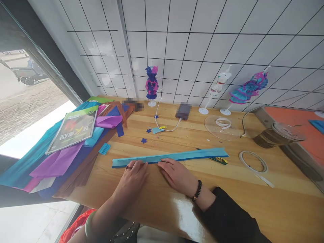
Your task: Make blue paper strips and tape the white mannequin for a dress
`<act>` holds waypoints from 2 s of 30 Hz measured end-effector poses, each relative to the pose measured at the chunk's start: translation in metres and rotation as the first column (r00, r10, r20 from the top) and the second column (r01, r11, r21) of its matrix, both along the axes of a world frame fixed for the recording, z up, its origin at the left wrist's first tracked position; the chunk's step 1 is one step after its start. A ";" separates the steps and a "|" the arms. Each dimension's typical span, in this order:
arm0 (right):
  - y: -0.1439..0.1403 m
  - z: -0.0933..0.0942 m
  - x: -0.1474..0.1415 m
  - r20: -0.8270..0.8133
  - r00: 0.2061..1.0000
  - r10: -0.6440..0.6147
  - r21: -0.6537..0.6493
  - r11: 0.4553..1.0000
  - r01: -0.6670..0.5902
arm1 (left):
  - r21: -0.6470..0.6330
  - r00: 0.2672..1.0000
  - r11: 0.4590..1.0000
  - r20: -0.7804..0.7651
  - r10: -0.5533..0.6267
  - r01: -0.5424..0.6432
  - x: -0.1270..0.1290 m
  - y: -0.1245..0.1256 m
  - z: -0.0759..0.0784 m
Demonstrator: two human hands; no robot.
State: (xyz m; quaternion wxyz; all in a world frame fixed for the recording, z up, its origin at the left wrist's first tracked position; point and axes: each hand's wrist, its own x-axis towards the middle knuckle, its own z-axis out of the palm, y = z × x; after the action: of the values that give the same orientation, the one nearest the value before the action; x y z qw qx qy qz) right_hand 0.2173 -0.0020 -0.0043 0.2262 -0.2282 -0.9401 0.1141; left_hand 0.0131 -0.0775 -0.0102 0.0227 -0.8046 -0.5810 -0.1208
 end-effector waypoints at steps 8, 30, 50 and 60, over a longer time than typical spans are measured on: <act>0.000 -0.003 0.000 0.026 0.999 0.022 0.022 1.000 -0.022 | -0.076 0.996 0.993 0.014 0.091 -0.090 0.005 -0.001 0.004; -0.001 -0.010 -0.001 0.124 0.992 0.024 0.076 0.997 -0.034 | -0.012 0.986 0.986 0.004 0.166 -0.166 0.014 0.000 0.003; -0.002 -0.006 0.032 0.149 0.972 -0.180 0.116 0.980 0.164 | 0.060 0.991 0.990 0.045 0.127 -0.129 0.010 0.001 -0.004; -0.001 -0.004 0.060 0.171 0.949 -0.266 0.108 0.962 0.250 | 0.058 0.992 0.991 0.032 0.121 -0.122 0.009 0.001 -0.003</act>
State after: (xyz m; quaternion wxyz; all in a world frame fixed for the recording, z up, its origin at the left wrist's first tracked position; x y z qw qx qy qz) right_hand 0.2778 -0.0032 -0.0081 0.1612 -0.3491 -0.9229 0.0218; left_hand 0.0221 -0.0766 -0.0130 0.0457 -0.7650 -0.6252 -0.1477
